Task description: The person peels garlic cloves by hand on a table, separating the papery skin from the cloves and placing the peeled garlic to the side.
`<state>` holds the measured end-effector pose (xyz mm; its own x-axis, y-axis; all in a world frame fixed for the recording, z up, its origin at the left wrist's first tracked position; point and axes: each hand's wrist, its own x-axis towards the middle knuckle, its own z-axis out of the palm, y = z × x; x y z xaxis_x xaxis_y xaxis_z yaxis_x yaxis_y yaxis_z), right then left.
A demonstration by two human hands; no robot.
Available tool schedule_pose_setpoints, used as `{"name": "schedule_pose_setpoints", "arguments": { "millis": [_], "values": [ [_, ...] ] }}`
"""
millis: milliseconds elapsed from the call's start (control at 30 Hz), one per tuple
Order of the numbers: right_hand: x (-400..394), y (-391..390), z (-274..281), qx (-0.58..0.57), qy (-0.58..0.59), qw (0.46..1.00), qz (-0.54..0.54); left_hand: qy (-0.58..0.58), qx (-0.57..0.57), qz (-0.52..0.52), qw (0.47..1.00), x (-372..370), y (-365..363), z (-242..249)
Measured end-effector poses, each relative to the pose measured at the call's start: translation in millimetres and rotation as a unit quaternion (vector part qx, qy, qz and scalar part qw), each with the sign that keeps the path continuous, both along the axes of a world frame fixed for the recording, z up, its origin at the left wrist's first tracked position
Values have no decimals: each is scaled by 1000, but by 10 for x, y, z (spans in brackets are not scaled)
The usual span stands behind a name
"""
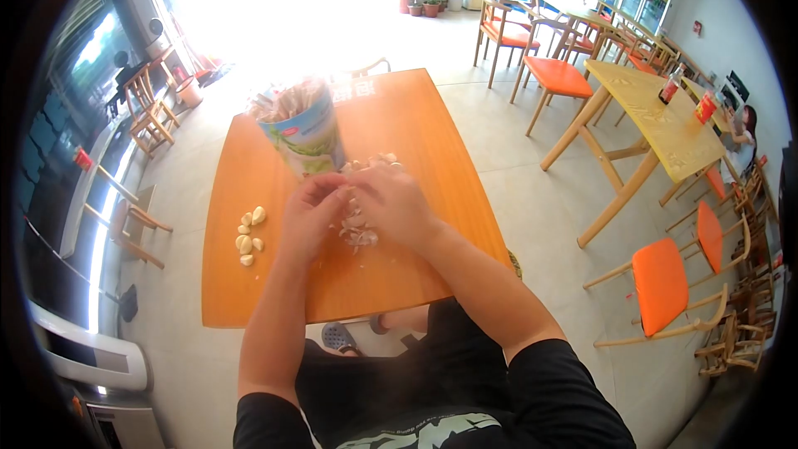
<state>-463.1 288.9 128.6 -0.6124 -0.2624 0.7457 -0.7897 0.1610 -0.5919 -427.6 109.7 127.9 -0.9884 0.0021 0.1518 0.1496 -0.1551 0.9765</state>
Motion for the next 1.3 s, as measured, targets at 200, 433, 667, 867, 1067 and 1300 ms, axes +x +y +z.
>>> {"name": "schedule_pose_setpoints", "arguments": {
  "millis": [200, 433, 667, 867, 1067, 1300],
  "values": [
    [84, -32, 54, -33, -82, 996, 29, -61, 71, 40, 995, -38, 13, 20],
    [46, -39, 1, -19, -65, 998, 8, -44, 84, 10, 995, -32, -9, 8],
    [83, -42, 38, 21, -49, 999, 5, -65, 32, 41, 997, -40, -16, -67],
    [22, -59, -65, 52, -47, 997, -22, -102, -8, 61, 993, 3, 40, 51],
    [5, -60, -94, 29, -93, 995, -14, -97, 23, 24, 995, 2, 28, 61],
    [-76, -21, -97, 40, -59, 992, -101, -118, -33, -28, 992, 38, 11, 92]
  ]
}}
